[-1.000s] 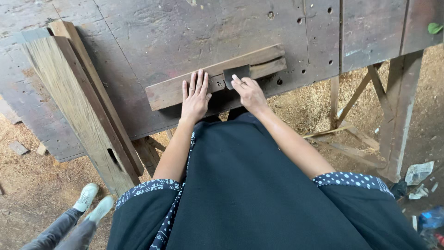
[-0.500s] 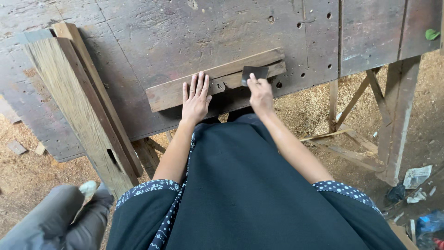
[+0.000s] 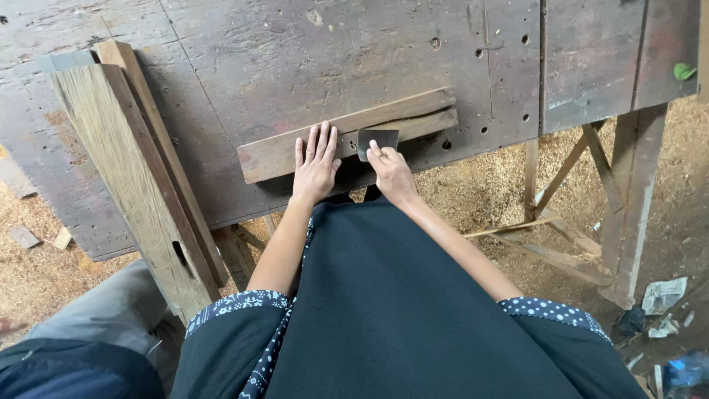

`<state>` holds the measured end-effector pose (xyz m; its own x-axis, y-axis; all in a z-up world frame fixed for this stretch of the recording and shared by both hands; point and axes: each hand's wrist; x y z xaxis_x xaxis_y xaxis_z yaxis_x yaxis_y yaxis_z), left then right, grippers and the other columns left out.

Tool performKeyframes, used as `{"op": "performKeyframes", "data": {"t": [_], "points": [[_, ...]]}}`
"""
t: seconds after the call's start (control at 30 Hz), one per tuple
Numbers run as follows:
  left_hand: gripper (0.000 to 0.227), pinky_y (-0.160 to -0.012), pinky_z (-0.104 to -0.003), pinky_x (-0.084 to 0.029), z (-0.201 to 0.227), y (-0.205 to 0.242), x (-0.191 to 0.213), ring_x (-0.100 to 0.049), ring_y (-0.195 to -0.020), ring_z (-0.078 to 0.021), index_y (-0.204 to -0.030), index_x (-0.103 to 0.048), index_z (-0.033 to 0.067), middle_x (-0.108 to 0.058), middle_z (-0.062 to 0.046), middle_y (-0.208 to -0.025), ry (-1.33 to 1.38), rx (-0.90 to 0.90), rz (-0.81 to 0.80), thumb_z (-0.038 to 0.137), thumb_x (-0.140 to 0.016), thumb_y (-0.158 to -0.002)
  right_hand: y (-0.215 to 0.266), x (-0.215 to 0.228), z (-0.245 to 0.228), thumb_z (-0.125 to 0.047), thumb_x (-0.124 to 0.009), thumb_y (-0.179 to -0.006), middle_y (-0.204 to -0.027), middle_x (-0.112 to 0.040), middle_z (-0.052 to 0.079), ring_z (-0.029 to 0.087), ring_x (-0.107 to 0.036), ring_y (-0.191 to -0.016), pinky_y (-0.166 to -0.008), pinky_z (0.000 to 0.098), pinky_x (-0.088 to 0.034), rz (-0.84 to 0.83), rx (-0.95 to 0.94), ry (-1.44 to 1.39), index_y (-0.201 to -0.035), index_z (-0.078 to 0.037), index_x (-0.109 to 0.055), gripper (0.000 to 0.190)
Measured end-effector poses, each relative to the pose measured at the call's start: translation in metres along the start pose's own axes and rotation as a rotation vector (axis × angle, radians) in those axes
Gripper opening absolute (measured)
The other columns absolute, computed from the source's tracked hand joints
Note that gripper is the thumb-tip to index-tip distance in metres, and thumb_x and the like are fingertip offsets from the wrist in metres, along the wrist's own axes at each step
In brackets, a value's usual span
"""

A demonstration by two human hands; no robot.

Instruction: The person sands a piece of wood and a large wooden block by hand using a small piece of sandpaper on a workbench.

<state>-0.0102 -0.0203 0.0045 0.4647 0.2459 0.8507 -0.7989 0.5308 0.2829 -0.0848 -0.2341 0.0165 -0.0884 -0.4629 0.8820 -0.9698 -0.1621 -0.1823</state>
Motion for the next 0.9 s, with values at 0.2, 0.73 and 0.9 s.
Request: {"op": "performKeyframes", "data": {"t": [0.2, 0.73, 0.9], "points": [[0.075, -0.128, -0.052, -0.003, -0.001, 0.001, 0.000, -0.005, -0.160, -0.0231, -0.166, -0.014, 0.0195, -0.008, -0.001, -0.174, -0.005, 0.009, 0.003, 0.034, -0.052, -0.103, -0.011, 0.011, 0.061, 0.005, -0.056, -0.094, -0.135, -0.068, 0.017, 0.029, -0.063, -0.106, -0.094, 0.0391, -0.055, 0.141, -0.314, 0.138, -0.121, 0.001, -0.069, 0.030], [0.076, -0.128, -0.052, -0.004, -0.001, 0.005, 0.000, -0.008, -0.160, -0.0237, -0.166, -0.017, 0.0180, -0.011, -0.002, -0.174, 0.028, -0.002, 0.022, 0.033, -0.054, -0.102, -0.038, 0.020, 0.087, -0.003, -0.049, -0.106, -0.128, -0.072, 0.020, 0.027, -0.066, -0.100, -0.086, 0.0371, -0.056, 0.082, -0.284, 0.180, -0.128, 0.001, -0.067, 0.029], [0.075, -0.128, -0.052, -0.006, -0.001, 0.006, -0.002, -0.010, -0.160, -0.0238, -0.166, -0.020, 0.0181, -0.015, -0.003, -0.174, 0.006, -0.020, 0.070, 0.031, -0.056, -0.102, -0.037, -0.009, 0.022, -0.002, -0.057, -0.098, -0.115, -0.070, 0.016, 0.029, -0.065, -0.102, -0.086, 0.0423, -0.054, -0.016, -0.132, -0.036, -0.128, 0.000, -0.067, 0.031]]}}
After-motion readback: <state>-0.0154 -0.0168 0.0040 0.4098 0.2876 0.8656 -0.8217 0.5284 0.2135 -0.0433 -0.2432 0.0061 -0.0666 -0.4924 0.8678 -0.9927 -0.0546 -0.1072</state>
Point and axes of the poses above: each hand's wrist, its own y-axis away from the middle knuckle, its own x-axis out of the back of the hand, z = x × y
